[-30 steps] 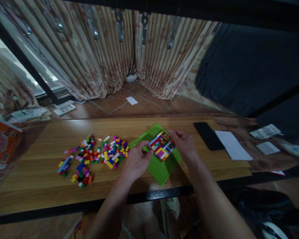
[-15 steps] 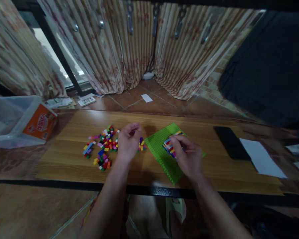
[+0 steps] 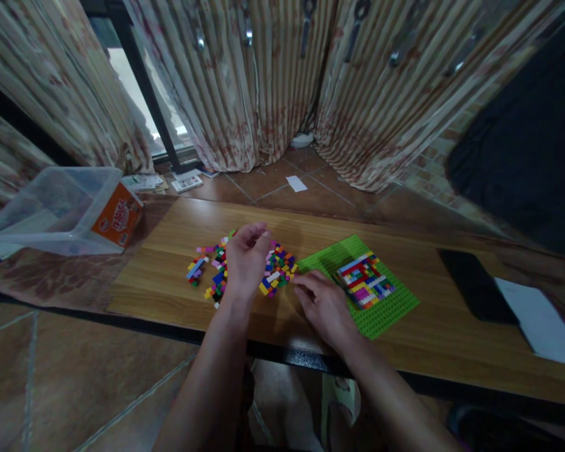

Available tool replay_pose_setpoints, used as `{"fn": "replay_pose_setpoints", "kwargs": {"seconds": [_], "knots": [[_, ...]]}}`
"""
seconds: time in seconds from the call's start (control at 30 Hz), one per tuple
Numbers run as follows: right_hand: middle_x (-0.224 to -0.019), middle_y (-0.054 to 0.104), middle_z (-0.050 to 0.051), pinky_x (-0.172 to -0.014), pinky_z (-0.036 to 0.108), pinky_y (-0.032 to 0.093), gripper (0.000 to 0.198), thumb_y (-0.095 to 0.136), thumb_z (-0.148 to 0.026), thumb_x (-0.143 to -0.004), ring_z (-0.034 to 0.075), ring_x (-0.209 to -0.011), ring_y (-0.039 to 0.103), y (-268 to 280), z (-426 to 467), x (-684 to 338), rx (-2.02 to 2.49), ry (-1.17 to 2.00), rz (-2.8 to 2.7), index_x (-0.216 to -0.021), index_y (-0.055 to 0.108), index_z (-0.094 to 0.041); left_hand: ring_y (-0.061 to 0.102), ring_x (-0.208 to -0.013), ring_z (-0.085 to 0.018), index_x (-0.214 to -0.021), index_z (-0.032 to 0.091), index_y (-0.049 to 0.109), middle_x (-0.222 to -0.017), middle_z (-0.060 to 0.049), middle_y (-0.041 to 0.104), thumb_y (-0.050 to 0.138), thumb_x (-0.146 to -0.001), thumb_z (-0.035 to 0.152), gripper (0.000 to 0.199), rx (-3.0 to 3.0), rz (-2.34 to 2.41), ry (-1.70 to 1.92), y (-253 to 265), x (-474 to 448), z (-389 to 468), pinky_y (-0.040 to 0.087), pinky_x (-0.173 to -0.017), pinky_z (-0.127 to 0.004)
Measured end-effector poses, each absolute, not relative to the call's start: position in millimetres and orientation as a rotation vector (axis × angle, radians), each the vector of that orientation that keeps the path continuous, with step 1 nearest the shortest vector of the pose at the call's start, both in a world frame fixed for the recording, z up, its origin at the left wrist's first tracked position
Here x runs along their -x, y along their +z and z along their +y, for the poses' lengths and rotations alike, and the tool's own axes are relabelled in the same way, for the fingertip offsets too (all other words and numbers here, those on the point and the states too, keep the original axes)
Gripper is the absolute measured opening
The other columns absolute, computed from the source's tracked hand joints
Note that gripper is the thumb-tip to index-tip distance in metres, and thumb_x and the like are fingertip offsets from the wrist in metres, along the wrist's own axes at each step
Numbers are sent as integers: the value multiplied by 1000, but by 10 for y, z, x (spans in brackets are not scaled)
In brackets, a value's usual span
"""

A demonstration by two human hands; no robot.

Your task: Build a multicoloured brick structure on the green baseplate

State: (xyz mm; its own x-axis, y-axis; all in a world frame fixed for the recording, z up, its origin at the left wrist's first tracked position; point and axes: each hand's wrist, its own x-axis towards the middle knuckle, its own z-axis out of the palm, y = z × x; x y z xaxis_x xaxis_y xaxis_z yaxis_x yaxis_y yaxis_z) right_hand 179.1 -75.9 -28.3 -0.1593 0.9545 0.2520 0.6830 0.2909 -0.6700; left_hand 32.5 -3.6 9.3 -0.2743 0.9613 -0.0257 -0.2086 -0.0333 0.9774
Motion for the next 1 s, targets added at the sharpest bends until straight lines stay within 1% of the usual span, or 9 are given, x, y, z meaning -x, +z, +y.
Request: {"fn": "replay_pose_setpoints", "kwargs": {"seconds": [0.1, 0.23, 0.43, 0.53, 0.63, 0.8, 0.9, 1.0], "knots": [[-100, 65, 6, -84, 31, 50, 22, 52, -15, -89, 18, -90, 64, -345, -723, -1707, 1412, 555, -1943, -100, 70, -21, 59, -64, -9, -91, 13, 69, -78, 0, 67, 73, -69, 25, 26, -904, 1220, 1512, 77, -290, -33, 49, -63, -22], [-105, 63, 8, -83, 33, 51, 23, 53, -17, -88, 21, -92, 63, -408, -664, -1621, 1462, 509, -2005, -102, 71, -20, 61, -67, -11, -91, 13, 70, -79, -1, 68, 73, -69, 26, 26, -936, 1233, 1490, 31, -245, -16, 49, -64, -22], [-107, 60, 9, -81, 34, 50, 18, 52, -17, -89, 22, -92, 61, -395, -631, -1564, 1530, 478, -2065, -96, 69, -20, 60, -66, -12, -91, 15, 70, -77, -1, 68, 73, -68, 28, 27, -986, 1258, 1455, -9, -199, -7, 48, -63, -23], [-104, 61, 9, -81, 33, 49, 16, 50, -15, -91, 21, -93, 61, -336, -651, -1561, 1499, 517, -2025, -96, 65, -18, 60, -65, -12, -93, 15, 70, -77, -1, 68, 73, -68, 29, 29, -999, 1267, 1423, -8, -190, -15, 49, -64, -24], [-98, 64, 7, -82, 31, 49, 16, 48, -15, -92, 19, -92, 62, -235, -684, -1596, 1429, 558, -1926, -99, 62, -18, 62, -68, -13, -97, 15, 70, -80, -2, 69, 73, -68, 30, 33, -1023, 1275, 1386, -7, -194, -22, 50, -67, -26], [-92, 69, 4, -79, 28, 49, 17, 50, -21, -93, 17, -87, 64, -26, -753, -1793, 1370, 530, -1722, -96, 67, -21, 64, -72, -15, -94, 14, 70, -83, -4, 71, 73, -69, 31, 31, -1142, 1308, 1317, -23, -256, -30, 50, -69, -27], [-91, 69, 5, -78, 30, 50, 21, 50, -27, -94, 17, -85, 65, 19, -769, -2025, 1403, 482, -1602, -99, 69, -22, 64, -75, -16, -93, 15, 71, -84, -4, 71, 71, -71, 32, 27, -1222, 1289, 1265, -45, -332, -46, 50, -70, -27], [-92, 69, 5, -73, 32, 51, 24, 49, -31, -92, 18, -80, 64, -2, -757, -2329, 1486, 432, -1477, -102, 69, -22, 64, -73, -16, -94, 15, 71, -83, -4, 71, 69, -73, 32, 27, -1253, 1255, 1228, -52, -412, -69, 50, -68, -27]]}}
